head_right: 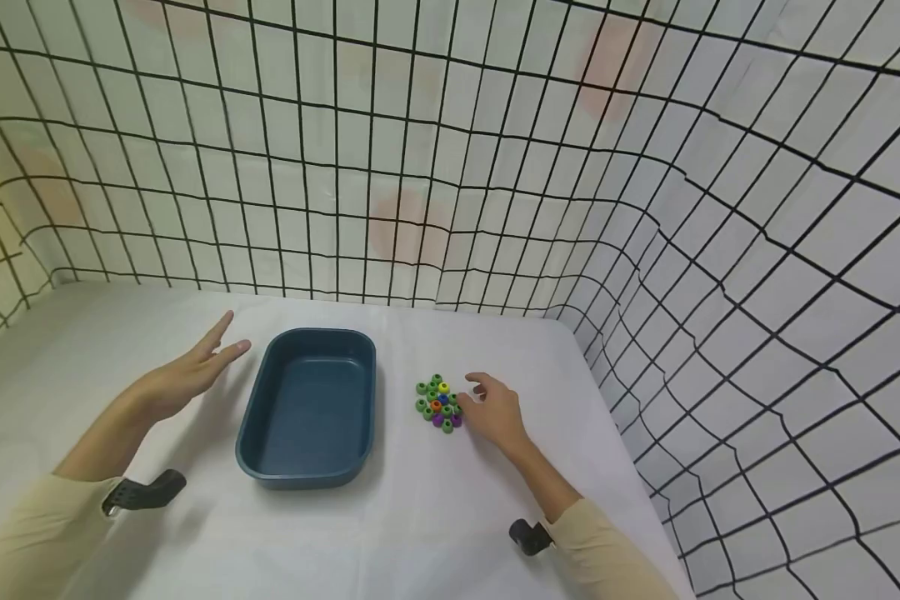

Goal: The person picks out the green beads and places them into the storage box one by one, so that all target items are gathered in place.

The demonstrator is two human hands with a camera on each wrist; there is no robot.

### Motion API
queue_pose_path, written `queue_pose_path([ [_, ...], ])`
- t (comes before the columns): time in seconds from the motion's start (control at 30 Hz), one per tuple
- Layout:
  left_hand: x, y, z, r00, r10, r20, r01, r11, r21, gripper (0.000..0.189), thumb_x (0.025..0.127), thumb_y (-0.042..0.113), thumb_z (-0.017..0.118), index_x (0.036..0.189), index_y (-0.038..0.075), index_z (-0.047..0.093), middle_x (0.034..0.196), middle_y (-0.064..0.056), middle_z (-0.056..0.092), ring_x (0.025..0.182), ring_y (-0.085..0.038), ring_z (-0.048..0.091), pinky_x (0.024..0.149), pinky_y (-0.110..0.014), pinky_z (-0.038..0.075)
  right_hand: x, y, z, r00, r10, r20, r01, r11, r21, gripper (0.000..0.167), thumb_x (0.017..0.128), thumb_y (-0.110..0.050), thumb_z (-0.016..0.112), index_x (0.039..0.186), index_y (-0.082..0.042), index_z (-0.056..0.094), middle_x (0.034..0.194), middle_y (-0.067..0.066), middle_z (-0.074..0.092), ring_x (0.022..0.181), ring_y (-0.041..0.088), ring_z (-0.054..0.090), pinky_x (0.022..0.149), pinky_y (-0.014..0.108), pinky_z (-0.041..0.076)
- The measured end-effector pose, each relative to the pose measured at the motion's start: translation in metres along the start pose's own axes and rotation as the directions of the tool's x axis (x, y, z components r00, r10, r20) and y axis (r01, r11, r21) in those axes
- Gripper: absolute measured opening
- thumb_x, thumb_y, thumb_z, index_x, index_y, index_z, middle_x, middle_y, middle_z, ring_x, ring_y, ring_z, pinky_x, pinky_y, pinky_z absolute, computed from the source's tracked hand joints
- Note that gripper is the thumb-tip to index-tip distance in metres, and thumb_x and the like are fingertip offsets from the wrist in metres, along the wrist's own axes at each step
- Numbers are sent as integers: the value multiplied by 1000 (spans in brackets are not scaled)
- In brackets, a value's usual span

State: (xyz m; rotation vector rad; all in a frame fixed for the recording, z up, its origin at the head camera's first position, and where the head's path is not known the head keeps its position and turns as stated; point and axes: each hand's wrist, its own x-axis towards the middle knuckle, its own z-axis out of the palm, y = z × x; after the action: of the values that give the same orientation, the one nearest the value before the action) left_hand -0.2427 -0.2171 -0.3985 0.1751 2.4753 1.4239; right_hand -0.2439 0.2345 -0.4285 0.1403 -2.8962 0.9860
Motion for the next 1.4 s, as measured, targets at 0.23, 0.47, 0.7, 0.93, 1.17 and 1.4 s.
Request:
queue_pose_path([
  [0.23, 1, 2, 7, 1000, 16, 24, -14, 995, -98, 93, 103, 53, 51, 159, 35, -21, 169, -23, -13, 153, -54, -9, 115, -78, 4, 0, 0, 0, 1000, 16, 8, -16, 999, 34, 38, 92, -19, 73, 127, -4, 68, 108, 15, 75, 103, 31, 71, 87, 46, 59],
  [0.47, 3, 4, 17, 1000, -13, 21, 17, 980, -200, 108, 94, 35, 73, 163, 26, -10, 163, -38, 11, 150, -55, 20, 120, -69, 19, 0, 6, 3, 999, 35, 16, -36, 997, 70, 29, 90, -17, 77, 115, -4, 74, 96, 10, 78, 93, 27, 75, 83, 44, 60],
  [0.7, 8, -2, 23, 998, 11, 54, 9, 934, -357, 96, 98, 19, 68, 165, 20, -2, 164, -35, 12, 148, -50, 31, 118, -60, 32, 1, 8, 5, 999, 41, 10, -41, 995, 86, 22, 88, -19, 78, 106, -5, 77, 90, 9, 78, 85, 22, 74, 75, 39, 59],
  [0.93, 9, -5, 19, 994, 40, 102, 6, 911, -412, 89, 99, 11, 64, 165, 16, 5, 168, -27, 9, 149, -48, 31, 106, -55, 49, 2, 9, 7, 998, 61, 9, -61, 995, 85, 17, 88, -20, 78, 99, -7, 77, 87, 6, 78, 81, 18, 72, 71, 31, 56],
  [1.17, 7, -8, 19, 993, 61, 100, -14, 908, -418, 87, 94, 4, 66, 164, 10, 14, 167, -25, 14, 148, -45, 32, 99, -43, 57, 2, 11, 10, 997, 79, 15, -80, 992, 97, 17, 88, -21, 79, 97, -7, 77, 84, 5, 77, 79, 16, 70, 70, 30, 53],
  [1.4, 8, -13, 20, 993, 87, 75, -50, 916, -399, 87, 93, 3, 69, 163, 8, 18, 165, -26, 20, 144, -47, 38, 98, -43, 57, 4, 10, 12, 997, 77, 5, -78, 994, 79, 16, 87, -20, 79, 95, -6, 77, 82, 5, 77, 77, 16, 70, 69, 29, 53],
])
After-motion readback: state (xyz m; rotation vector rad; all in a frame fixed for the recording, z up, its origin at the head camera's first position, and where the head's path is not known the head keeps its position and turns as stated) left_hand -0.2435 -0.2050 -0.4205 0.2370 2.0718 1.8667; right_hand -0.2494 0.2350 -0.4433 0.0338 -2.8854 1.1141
